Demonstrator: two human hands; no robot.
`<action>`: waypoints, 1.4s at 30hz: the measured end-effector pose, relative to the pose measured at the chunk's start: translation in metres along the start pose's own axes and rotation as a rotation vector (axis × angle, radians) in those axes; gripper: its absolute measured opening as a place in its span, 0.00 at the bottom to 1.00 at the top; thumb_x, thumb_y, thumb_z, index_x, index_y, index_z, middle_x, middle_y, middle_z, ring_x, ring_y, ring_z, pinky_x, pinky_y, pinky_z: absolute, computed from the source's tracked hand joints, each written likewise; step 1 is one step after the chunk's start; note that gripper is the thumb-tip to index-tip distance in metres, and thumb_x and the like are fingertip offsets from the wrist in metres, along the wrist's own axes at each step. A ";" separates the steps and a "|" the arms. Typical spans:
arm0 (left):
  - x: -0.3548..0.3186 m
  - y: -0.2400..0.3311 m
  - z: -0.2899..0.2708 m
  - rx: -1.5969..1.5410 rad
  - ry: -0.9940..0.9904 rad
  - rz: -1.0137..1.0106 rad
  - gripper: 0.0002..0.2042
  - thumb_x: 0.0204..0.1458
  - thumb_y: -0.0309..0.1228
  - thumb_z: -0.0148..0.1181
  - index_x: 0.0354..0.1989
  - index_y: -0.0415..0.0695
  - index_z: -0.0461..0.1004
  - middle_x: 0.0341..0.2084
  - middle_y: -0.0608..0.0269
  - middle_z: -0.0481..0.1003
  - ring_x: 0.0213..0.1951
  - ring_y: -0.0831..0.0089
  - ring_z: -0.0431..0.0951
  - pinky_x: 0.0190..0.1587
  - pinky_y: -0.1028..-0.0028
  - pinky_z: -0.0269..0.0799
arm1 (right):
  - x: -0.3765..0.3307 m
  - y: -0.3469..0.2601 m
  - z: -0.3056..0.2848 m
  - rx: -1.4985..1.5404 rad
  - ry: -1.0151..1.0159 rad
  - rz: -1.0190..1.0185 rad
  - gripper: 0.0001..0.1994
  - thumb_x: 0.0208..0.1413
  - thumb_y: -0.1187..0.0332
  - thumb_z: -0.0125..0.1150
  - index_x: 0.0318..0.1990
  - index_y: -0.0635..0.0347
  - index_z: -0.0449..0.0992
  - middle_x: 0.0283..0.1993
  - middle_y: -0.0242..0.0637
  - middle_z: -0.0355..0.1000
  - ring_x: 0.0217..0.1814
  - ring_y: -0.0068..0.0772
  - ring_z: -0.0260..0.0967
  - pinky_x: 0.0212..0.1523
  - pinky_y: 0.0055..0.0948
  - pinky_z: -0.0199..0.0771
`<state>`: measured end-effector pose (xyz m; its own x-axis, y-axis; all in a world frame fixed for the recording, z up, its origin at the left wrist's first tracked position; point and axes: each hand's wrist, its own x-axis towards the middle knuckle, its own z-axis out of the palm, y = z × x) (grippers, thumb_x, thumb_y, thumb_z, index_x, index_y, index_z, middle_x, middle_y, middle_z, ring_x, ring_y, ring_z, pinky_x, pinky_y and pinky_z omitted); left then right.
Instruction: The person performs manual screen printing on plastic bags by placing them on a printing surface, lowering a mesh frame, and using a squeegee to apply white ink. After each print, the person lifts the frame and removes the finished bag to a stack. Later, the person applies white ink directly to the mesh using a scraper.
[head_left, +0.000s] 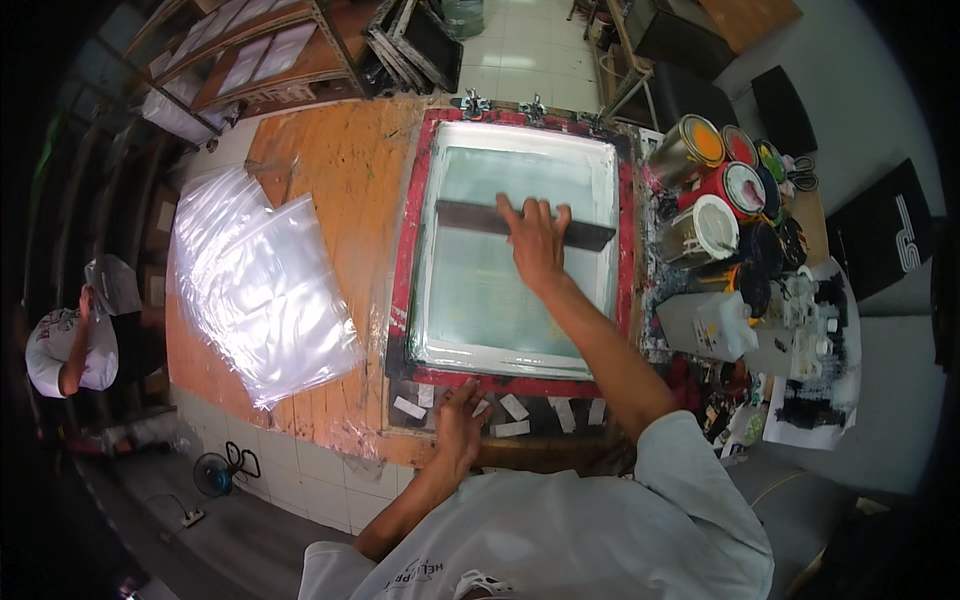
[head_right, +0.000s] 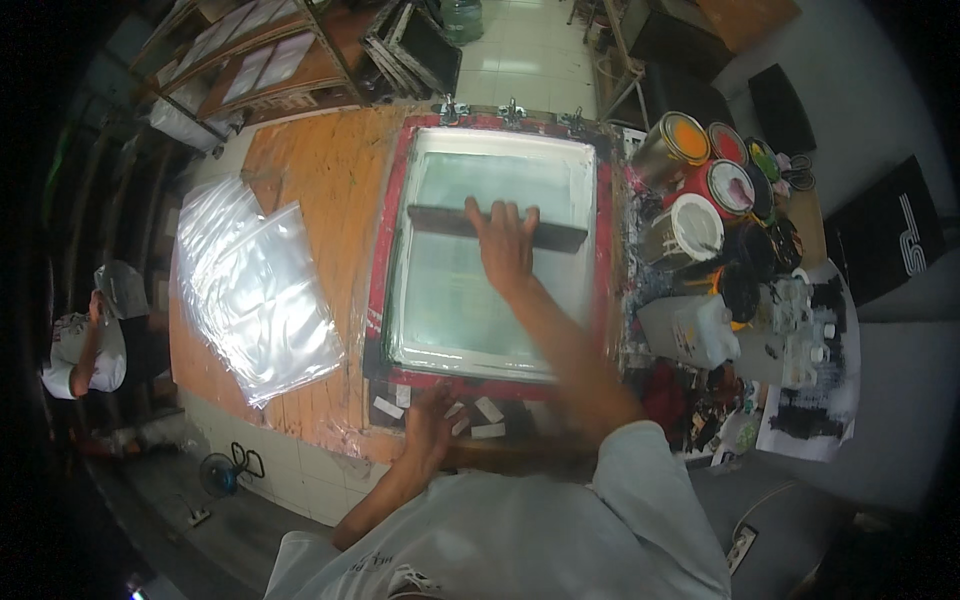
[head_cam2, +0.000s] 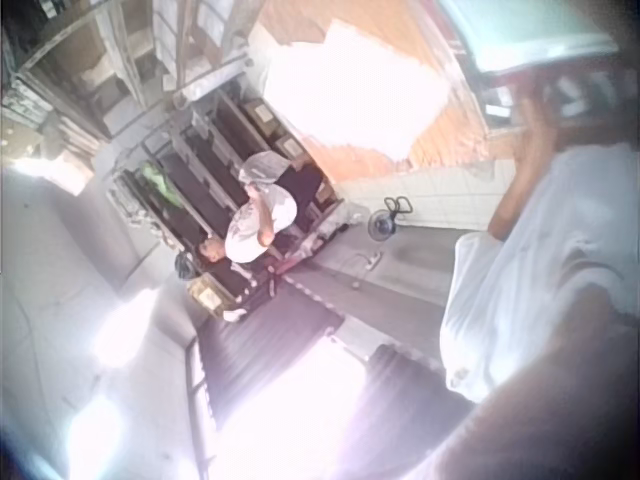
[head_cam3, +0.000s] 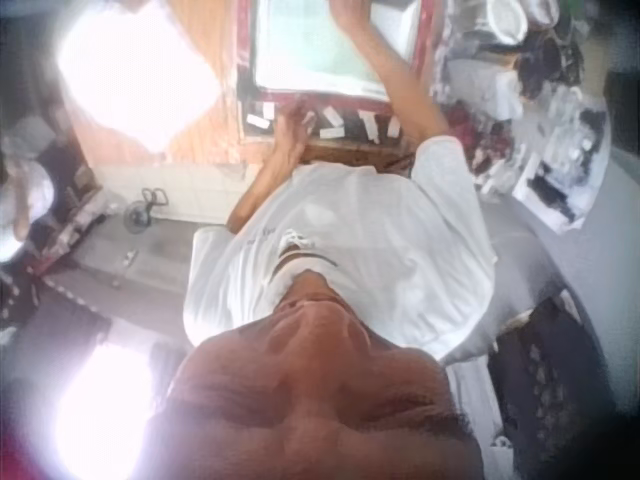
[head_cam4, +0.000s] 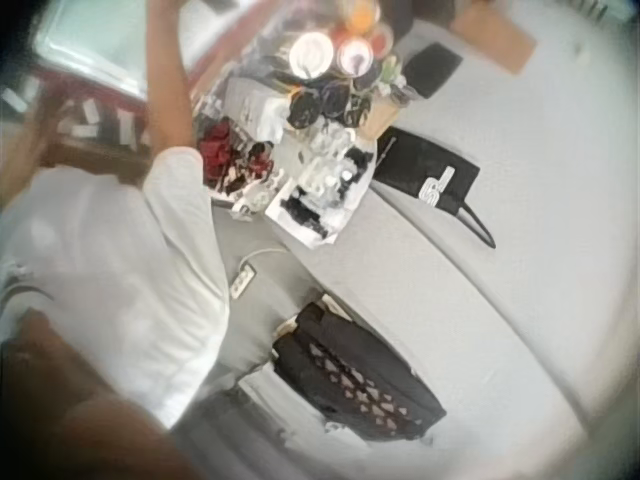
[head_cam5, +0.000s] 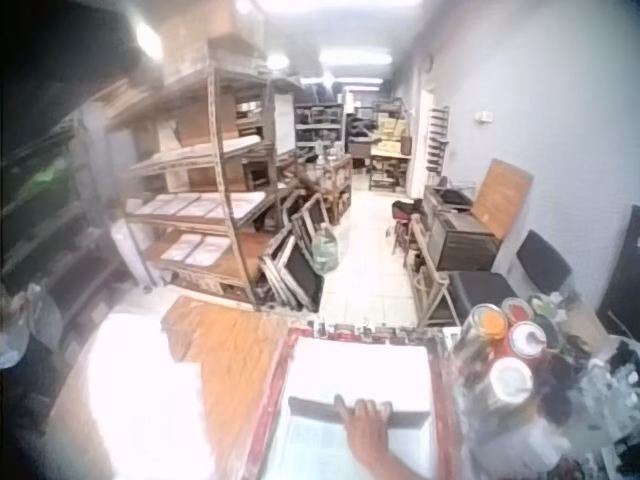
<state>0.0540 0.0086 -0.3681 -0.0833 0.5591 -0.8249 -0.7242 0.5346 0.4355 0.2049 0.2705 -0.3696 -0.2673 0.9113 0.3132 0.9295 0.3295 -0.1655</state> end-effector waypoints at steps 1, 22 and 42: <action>-0.001 0.001 0.002 0.000 0.017 -0.007 0.18 0.60 0.37 0.61 0.56 0.46 0.71 0.48 0.64 0.71 0.52 0.65 0.69 0.56 0.53 0.64 | 0.021 0.010 0.005 -0.020 0.005 0.007 0.34 0.50 0.76 0.69 0.66 0.42 0.69 0.42 0.38 0.67 0.52 0.41 0.66 0.59 0.58 0.52; -0.054 0.055 0.029 0.022 -0.228 0.164 0.14 0.57 0.32 0.67 0.47 0.43 0.71 0.41 0.62 0.77 0.45 0.67 0.79 0.57 0.57 0.72 | -0.129 -0.095 -0.152 -0.044 -0.019 -0.040 0.35 0.53 0.67 0.69 0.72 0.45 0.66 0.41 0.40 0.65 0.47 0.42 0.63 0.54 0.48 0.55; 0.221 0.175 0.163 1.471 0.261 1.693 0.10 0.58 0.33 0.63 0.46 0.45 0.82 0.41 0.46 0.79 0.46 0.50 0.81 0.49 0.52 0.74 | 0.106 -0.063 -0.343 0.269 0.041 0.024 0.25 0.69 0.48 0.50 0.31 0.60 0.79 0.26 0.43 0.71 0.29 0.39 0.68 0.37 0.42 0.71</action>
<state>0.0205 0.3283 -0.4154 -0.0284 0.8583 0.5124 0.9233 -0.1739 0.3424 0.2048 0.2619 -0.0055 -0.2301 0.9107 0.3431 0.8331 0.3666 -0.4142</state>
